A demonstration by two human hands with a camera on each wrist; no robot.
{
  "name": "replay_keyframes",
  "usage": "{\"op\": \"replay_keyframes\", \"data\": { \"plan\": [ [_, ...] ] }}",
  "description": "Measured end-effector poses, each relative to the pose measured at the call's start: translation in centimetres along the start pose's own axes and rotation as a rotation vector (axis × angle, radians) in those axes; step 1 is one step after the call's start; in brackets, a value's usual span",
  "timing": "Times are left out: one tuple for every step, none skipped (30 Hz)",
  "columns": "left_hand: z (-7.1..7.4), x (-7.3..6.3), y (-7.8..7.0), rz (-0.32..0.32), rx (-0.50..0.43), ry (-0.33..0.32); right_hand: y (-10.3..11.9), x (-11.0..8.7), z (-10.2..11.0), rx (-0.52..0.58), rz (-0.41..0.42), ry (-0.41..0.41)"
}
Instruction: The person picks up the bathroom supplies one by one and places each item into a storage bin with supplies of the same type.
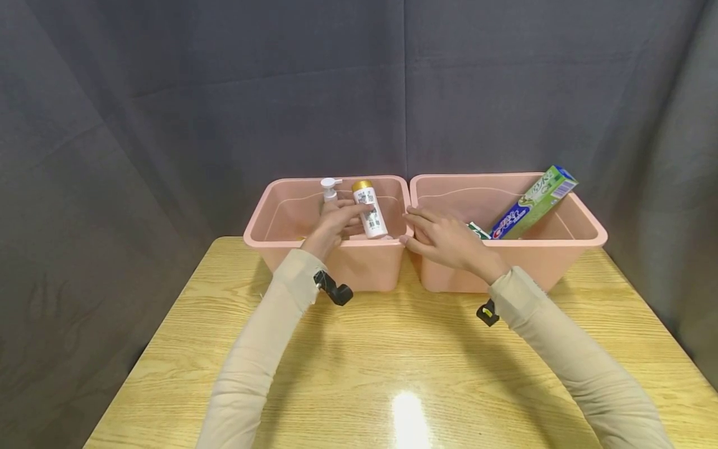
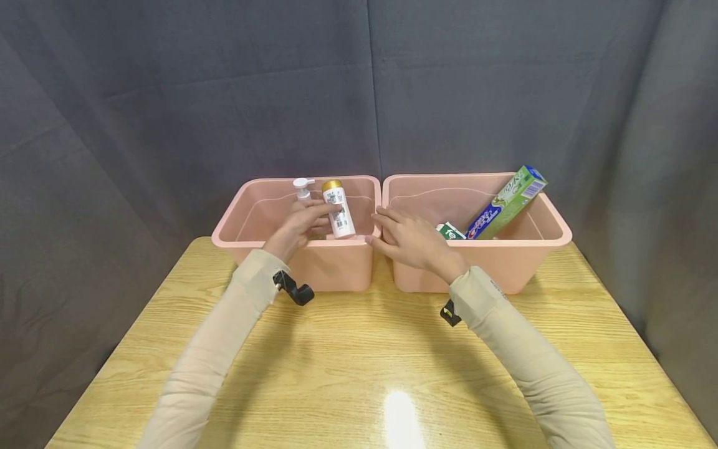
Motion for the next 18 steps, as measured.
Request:
{"op": "replay_keyframes", "data": {
  "plan": [
    [-0.03, 0.08, 0.03, -0.004, -0.007, 0.009, 0.02, 0.00, -0.03, -0.003, 0.000, 0.002],
    [-0.07, 0.13, 0.05, -0.009, -0.013, 0.017, 0.00, 0.02, -0.07, -0.006, 0.000, 0.004],
    [-0.14, 0.18, 0.05, -0.015, -0.020, 0.028, 0.01, 0.03, -0.10, -0.008, 0.000, 0.005],
    [-0.24, 0.23, 0.06, -0.021, -0.027, 0.038, 0.00, 0.02, -0.11, -0.009, 0.000, 0.004],
    [-0.29, 0.22, 0.04, -0.027, -0.024, 0.041, -0.02, 0.01, -0.13, -0.008, 0.000, 0.005],
    [-0.31, 0.22, 0.02, -0.032, -0.019, 0.041, 0.00, -0.01, -0.11, -0.009, -0.001, 0.004],
    [-0.32, 0.21, 0.01, -0.036, -0.015, 0.039, 0.01, 0.00, -0.07, -0.008, -0.001, 0.003],
    [-0.34, 0.17, 0.00, -0.039, -0.009, 0.037, 0.00, 0.02, -0.08, -0.008, -0.001, 0.004],
    [-0.33, 0.13, -0.03, -0.042, 0.000, 0.034, 0.04, 0.01, -0.04, -0.006, -0.002, 0.003],
    [-0.34, 0.11, -0.04, -0.043, 0.007, 0.032, 0.07, 0.01, 0.02, -0.007, -0.004, 0.004],
    [-0.34, 0.07, -0.05, -0.044, 0.013, 0.031, 0.10, 0.01, 0.07, -0.007, -0.005, 0.005],
    [-0.34, 0.07, -0.07, -0.047, 0.021, 0.029, 0.13, 0.00, 0.14, -0.008, -0.006, 0.004],
    [-0.35, 0.06, -0.09, -0.049, 0.027, 0.029, 0.14, 0.01, 0.15, -0.008, -0.006, 0.005],
    [-0.35, 0.05, -0.09, -0.049, 0.031, 0.028, 0.16, 0.00, 0.15, -0.009, -0.005, 0.005],
    [-0.35, 0.05, -0.09, -0.050, 0.038, 0.026, 0.15, -0.01, 0.14, -0.008, -0.006, 0.004],
    [-0.34, 0.08, -0.08, -0.050, 0.039, 0.025, 0.16, -0.01, 0.14, -0.009, -0.004, 0.002],
    [-0.35, 0.08, -0.07, -0.050, 0.043, 0.024, 0.18, 0.00, 0.13, -0.009, -0.003, 0.002],
    [-0.34, 0.09, -0.05, -0.050, 0.048, 0.021, 0.19, -0.01, 0.13, -0.009, -0.002, 0.001]
  ]
}}
Point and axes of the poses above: each hand's wrist, its own x-axis towards the middle knuckle, its own z-axis out of the back of the hand, y = z × x, the point moved 9 cm from there along x, towards the middle knuckle, and after that the axes turned 11 degrees about z, right-handed, at the moved point
